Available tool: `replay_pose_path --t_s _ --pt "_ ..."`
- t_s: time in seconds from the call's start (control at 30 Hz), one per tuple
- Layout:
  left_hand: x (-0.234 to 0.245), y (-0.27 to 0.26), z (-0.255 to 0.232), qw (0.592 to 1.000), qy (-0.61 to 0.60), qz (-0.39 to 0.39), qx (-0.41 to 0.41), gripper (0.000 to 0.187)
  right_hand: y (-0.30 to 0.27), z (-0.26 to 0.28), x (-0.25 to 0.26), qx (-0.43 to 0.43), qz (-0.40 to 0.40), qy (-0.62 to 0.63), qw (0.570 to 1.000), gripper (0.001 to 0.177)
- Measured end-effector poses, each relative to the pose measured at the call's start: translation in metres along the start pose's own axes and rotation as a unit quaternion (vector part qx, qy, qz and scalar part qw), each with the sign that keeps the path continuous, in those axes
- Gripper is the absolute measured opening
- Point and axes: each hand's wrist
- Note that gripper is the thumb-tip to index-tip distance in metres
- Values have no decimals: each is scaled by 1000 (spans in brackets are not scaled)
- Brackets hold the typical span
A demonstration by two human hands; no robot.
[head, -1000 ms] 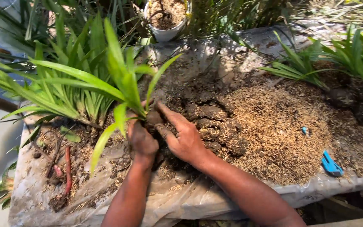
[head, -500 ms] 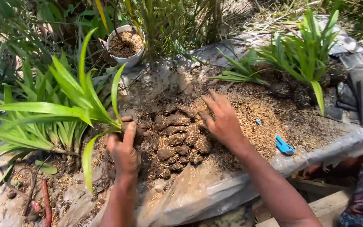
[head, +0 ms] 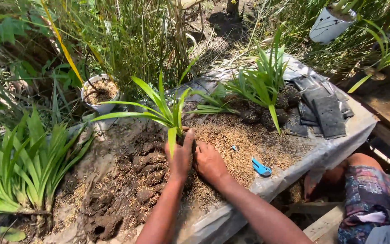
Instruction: The person plants small green plants into a bed of soil and wood chips on a table covered with a plastic sheet. They use their hands to separate the soil, position the plants, and pack the soil around the roots.
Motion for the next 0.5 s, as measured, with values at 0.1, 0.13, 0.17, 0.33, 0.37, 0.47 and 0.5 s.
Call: replay_pose_path --t_s 0.1,0.13,0.17,0.33,0.37,0.47,0.5 --pt "-8 6 44 999 8 19 -25 39 1 -13 -15 6 -44 60 997 29" --pt "-10 3 49 1000 3 2 9 30 1 -17 -6 -62 -85 208 972 27" --pt "-13 1 54 999 -2 -16 41 21 2 -21 3 -126 -125 349 920 25" --pt "-38 -20 40 994 103 0 38 22 -12 -5 138 -333 -22 553 763 40" --pt "-46 -32 29 993 118 11 29 24 -13 -1 138 -319 -59 582 745 40" --pt "-41 -11 77 992 116 -2 -51 24 -13 19 107 -376 -86 659 646 46" --pt "-38 -4 92 992 117 -4 -51 24 -16 23 106 -375 -84 660 646 46"
Point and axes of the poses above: each hand's wrist, its own y-axis towards the middle knuckle, its own x-axis out of the back of the hand, z = x × y, and after that the axes turned 11 degrees about -y, right-handed
